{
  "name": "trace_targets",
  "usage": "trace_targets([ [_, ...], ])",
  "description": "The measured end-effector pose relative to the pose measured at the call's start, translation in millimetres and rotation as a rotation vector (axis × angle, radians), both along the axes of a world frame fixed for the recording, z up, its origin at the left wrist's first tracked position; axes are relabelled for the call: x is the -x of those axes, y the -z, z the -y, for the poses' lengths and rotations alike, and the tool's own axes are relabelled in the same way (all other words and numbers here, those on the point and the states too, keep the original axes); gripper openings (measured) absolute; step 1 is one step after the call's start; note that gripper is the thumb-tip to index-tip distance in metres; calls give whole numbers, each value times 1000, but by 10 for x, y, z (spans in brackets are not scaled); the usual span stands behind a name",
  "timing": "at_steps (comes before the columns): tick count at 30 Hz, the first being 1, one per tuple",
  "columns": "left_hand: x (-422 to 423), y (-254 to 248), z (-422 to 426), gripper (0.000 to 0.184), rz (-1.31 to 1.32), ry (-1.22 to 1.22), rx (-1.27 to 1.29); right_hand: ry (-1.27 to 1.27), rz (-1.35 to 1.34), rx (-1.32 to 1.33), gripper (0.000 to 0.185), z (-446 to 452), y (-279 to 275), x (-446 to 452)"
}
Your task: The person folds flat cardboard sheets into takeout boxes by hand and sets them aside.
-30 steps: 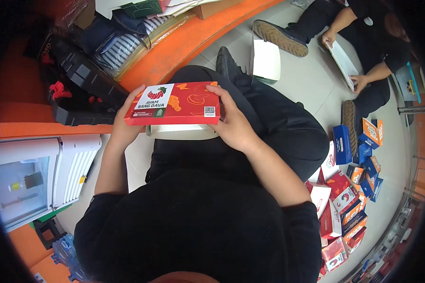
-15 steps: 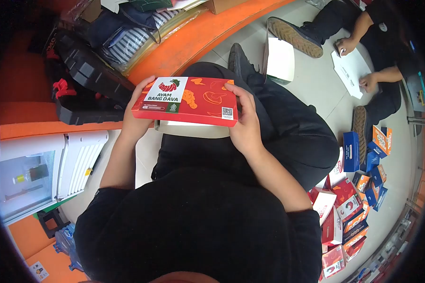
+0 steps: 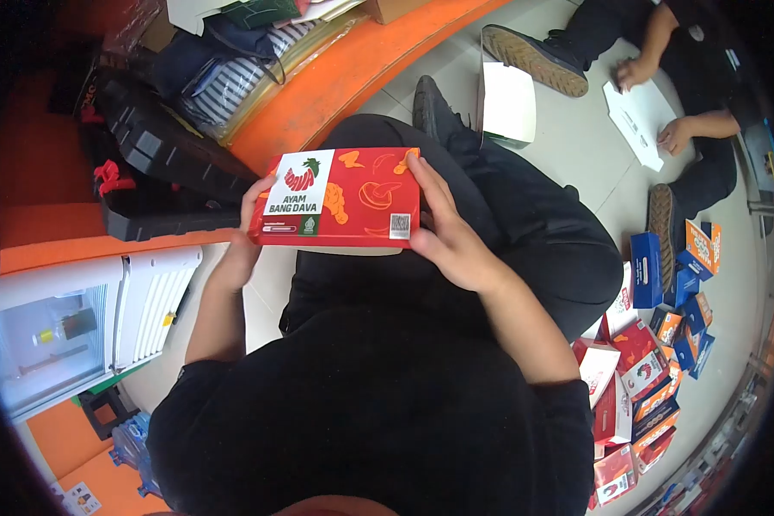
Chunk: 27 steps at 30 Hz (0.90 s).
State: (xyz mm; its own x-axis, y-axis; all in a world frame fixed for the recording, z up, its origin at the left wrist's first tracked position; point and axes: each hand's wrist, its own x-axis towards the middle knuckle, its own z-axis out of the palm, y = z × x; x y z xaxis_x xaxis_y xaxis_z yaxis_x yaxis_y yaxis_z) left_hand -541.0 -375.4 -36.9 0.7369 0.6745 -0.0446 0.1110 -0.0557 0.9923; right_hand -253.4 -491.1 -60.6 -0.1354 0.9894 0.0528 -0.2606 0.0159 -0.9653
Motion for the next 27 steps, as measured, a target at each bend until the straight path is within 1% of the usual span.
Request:
trace_targets([
  [1, -30, 33, 17, 67, -173, -54, -140, 94, 99, 65, 86, -11, -62, 66],
  [2, -67, 50, 30, 63, -345, -113, -281, 136, 185, 56, 85, -16, -48, 108],
  [3, -128, 46, 41, 57, -350, -158, -324, 177, 272, 45, 85, -23, 1, 145],
  [4, -188, 70, 33, 57, -252, -209, -283, 216, 357, 34, 84, -39, 40, 176],
  [5, -238, 122, 19, 58, -157, -259, -239, 235, 228, 81, 84, -48, 56, 209],
  [6, -278, 174, 14, 58, -63, -307, -194, 224, 154, 107, 83, -40, 32, 229],
  [8, -328, 255, 11, 61, 39, -339, -116, 207, 8, 151, 82, -23, -64, 243],
  [10, -350, 300, 54, 63, 130, -346, 3, 235, 3, 142, 80, 26, -139, 263],
  [11, -348, 302, 76, 73, 132, -303, -39, 252, 1, 141, 79, 44, -167, 264],
  [14, -384, 268, 245, 83, 183, -271, -52, 278, -98, 78, 77, 64, -219, 238],
  [15, -397, 321, 258, 92, 238, -258, -132, 279, -77, 82, 75, 56, -199, 243],
  [17, -384, 363, 352, 94, 194, -336, -190, 281, -41, 92, 73, 38, -82, 271],
  [20, -340, 580, 402, 96, 160, -441, -240, 202, 193, 183, 68, -96, 336, 202],
  [21, -322, 627, 385, 97, 150, -465, -255, 247, 246, 132, 66, -91, 414, 253],
  [22, -303, 632, 365, 95, 153, -486, -251, 261, 275, 94, 67, -98, 353, 274],
  [24, -267, 640, 339, 93, 209, -539, -83, 283, 339, 27, 68, -90, 189, 285],
  [25, -250, 632, 299, 92, 235, -524, -20, 259, 272, 68, 70, -109, 148, 267],
  [27, -258, 536, 256, 92, 305, -443, 17, 262, 53, 151, 71, -117, 61, 223],
])
